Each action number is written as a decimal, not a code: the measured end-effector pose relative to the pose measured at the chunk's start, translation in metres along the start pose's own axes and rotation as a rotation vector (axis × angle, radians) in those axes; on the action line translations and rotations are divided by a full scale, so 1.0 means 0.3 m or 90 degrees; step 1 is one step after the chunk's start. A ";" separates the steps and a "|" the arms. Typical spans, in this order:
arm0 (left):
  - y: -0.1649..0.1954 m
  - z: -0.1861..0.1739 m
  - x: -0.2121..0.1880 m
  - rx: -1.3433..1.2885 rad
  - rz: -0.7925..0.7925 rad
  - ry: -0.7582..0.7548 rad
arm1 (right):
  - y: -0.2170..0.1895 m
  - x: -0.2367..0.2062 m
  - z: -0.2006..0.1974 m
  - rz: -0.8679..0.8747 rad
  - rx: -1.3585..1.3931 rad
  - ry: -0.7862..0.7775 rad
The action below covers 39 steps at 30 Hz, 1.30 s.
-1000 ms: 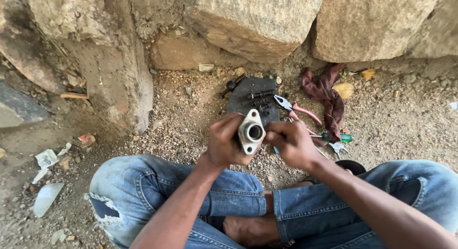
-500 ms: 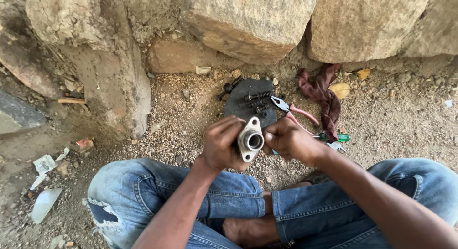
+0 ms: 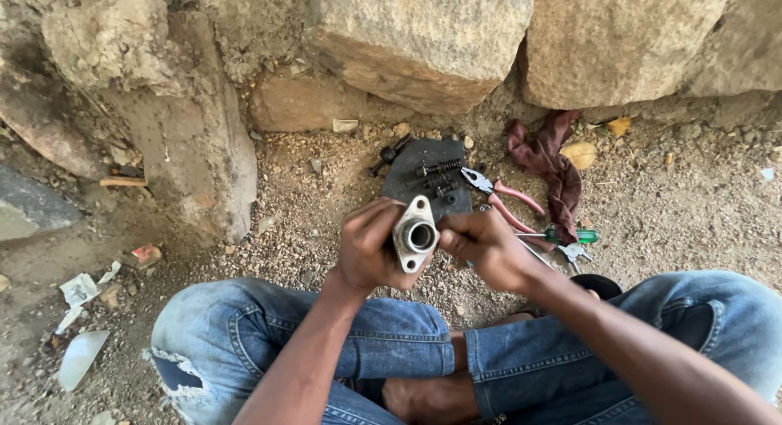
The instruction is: The person sits on the ground and uses a screwdriver and pliers to disassemble and clean a metal mechanical part. They remove small components, wipe the part with a cloth, and reassemble it.
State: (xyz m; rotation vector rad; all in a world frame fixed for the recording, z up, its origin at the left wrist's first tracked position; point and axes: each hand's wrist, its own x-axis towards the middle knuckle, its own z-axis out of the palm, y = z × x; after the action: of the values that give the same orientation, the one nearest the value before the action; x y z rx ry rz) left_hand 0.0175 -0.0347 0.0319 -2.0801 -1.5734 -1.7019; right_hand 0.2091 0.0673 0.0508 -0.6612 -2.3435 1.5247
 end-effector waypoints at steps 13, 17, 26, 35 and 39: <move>-0.048 0.063 -0.021 -0.267 -0.425 0.130 | -0.065 0.044 0.004 -0.226 -0.530 0.123; -0.055 0.075 -0.004 -0.325 -0.608 0.155 | -0.058 0.042 0.003 -0.264 -0.622 0.174; -0.089 0.077 -0.046 -0.314 -0.537 0.076 | -0.011 0.064 0.010 0.330 0.205 -0.027; -0.198 -0.198 0.072 -0.409 -0.683 0.379 | -0.077 -0.057 -0.153 0.023 -0.420 0.169; -0.177 -0.119 0.023 -0.664 -0.714 0.296 | -0.044 0.003 -0.171 0.083 -0.250 0.101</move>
State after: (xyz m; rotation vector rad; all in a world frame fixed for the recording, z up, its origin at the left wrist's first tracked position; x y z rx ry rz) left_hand -0.0455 -0.0245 0.0231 -0.4856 -2.0097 -3.5699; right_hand 0.2287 0.1039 0.0840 -1.0029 -2.5366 1.0143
